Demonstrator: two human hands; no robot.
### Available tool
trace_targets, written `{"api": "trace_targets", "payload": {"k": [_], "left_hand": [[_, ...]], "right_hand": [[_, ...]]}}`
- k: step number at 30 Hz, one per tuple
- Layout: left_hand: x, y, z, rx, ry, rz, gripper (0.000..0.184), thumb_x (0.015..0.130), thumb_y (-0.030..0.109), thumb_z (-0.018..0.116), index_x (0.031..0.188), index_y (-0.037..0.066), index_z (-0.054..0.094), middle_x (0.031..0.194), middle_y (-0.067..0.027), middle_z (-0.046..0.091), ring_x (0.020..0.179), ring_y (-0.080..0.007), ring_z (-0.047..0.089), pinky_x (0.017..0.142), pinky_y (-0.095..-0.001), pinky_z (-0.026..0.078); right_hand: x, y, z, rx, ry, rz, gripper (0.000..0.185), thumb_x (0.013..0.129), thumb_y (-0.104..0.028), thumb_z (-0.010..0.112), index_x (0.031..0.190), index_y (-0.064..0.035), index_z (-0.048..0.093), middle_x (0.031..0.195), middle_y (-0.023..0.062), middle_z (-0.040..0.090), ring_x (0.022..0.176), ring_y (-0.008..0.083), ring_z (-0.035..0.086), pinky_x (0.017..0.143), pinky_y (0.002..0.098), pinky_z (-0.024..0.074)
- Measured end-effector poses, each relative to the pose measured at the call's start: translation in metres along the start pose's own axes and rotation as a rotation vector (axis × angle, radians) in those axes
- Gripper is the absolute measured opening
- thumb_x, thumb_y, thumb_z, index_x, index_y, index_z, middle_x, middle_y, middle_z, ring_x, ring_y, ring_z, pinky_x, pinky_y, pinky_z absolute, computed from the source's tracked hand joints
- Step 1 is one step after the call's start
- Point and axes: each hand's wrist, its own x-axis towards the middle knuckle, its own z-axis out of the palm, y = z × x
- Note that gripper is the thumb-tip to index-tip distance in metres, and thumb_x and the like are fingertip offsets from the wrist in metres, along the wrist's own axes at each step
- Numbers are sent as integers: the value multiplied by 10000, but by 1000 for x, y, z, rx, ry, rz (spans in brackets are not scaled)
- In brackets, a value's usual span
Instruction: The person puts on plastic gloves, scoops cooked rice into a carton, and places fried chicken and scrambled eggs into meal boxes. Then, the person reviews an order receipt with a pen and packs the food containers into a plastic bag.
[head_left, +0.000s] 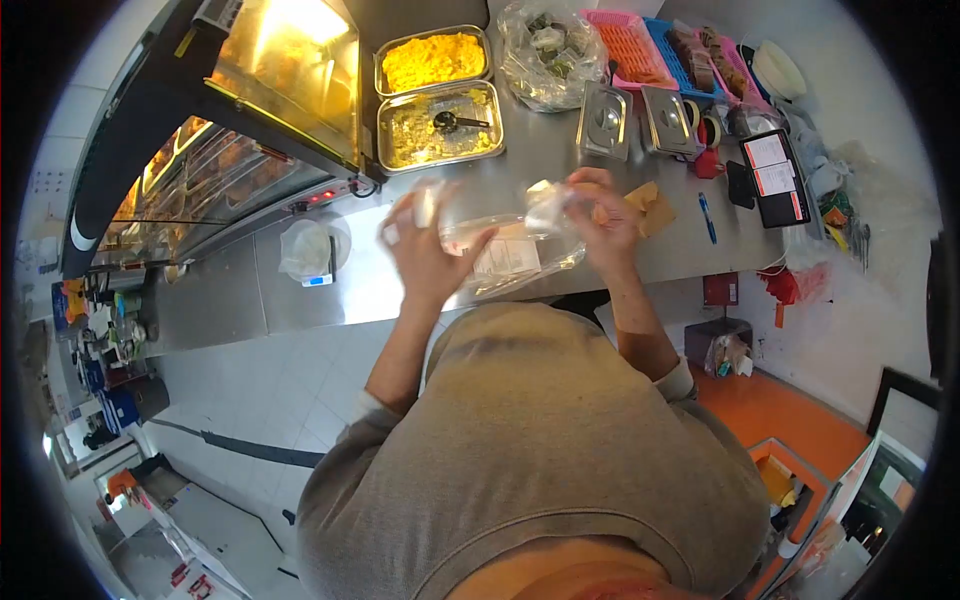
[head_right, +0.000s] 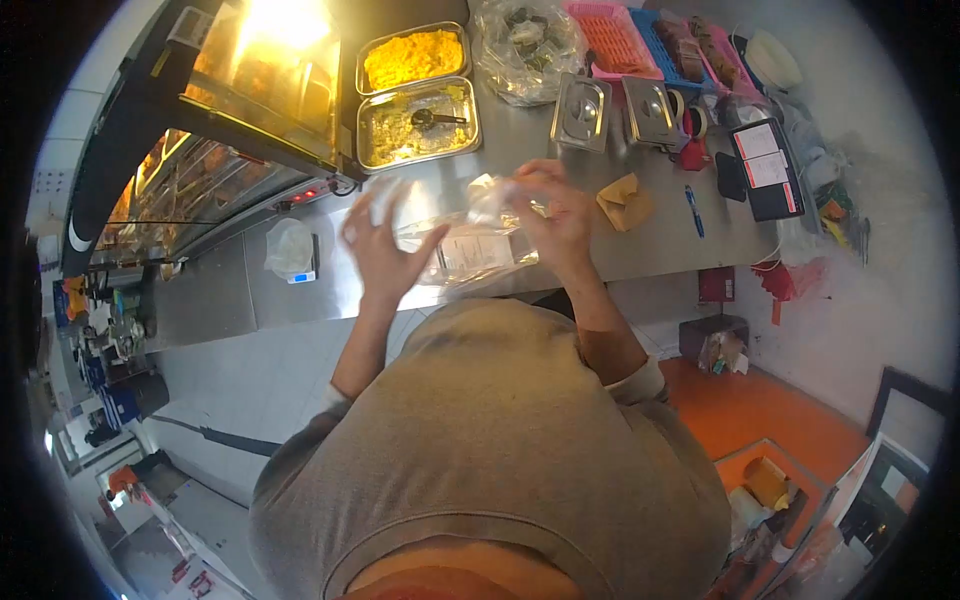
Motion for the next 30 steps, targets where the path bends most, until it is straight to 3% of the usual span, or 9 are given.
{"api": "trace_targets", "payload": {"k": [4,7,10,13,17,20,24,27,30], "left_hand": [[-87,-125,39,-592,-799,-557,475,816,427,694,950,-27,662,741,-155,658,782,-215,680,683,-360,531],[-103,-104,36,-975,-682,-678,300,871,246,665,792,-39,616,633,-107,633,529,-152,636,503,-282,497],[-78,-80,10,-923,-579,-638,240,860,186,692,776,-23,611,577,-77,601,492,-129,603,463,-264,469],[-66,-76,-2,-1002,-579,-714,198,857,165,701,808,-10,622,623,-62,621,551,-111,610,492,-247,470],[-68,-71,-7,-1356,-527,-717,165,830,117,725,877,-3,621,704,-48,646,662,-95,616,565,-235,485],[-65,-74,-7,-1383,-488,-646,204,799,75,747,930,-8,615,745,-52,662,704,-97,619,608,-229,489],[-60,-106,-2,-1092,-488,-615,334,761,55,784,933,-7,505,761,-87,682,681,-122,636,643,-246,508],[-48,-100,-14,-1147,-344,-603,488,743,62,809,892,63,345,741,-109,680,677,-124,642,616,-260,518],[-39,-99,-17,-913,-332,-372,482,748,51,800,953,70,365,679,-77,663,626,-139,641,603,-264,523]], "right_hand": [[-11,1,82,-358,-918,279,122,786,-30,644,899,-26,692,868,146,674,847,247,649,739,346,500],[-79,125,165,-401,-1344,304,162,746,-25,604,883,-61,682,878,143,693,859,251,637,777,371,481],[-125,170,210,-410,-1261,463,126,778,-78,590,859,-78,686,975,136,701,920,268,639,844,390,459],[-140,166,190,-952,-1100,-620,205,847,-219,567,910,-114,732,979,70,703,1057,245,614,1064,461,345],[-133,147,189,-1168,-1060,-417,200,827,-237,569,915,-164,733,994,-11,678,1211,258,511,1133,480,251],[-127,149,181,-1031,-884,-617,188,815,-231,588,918,-174,735,981,0,677,1249,268,490,1137,495,227],[-98,149,148,-503,-1163,16,244,810,-206,630,1016,-102,711,1120,113,651,1027,295,626,905,391,483],[-72,111,65,-875,-1107,495,232,789,-227,685,964,-75,698,1059,147,651,945,333,641,820,431,510],[-9,-48,11,-889,-882,460,261,811,-245,682,986,-53,658,938,128,663,946,324,640,802,428,508]]}}
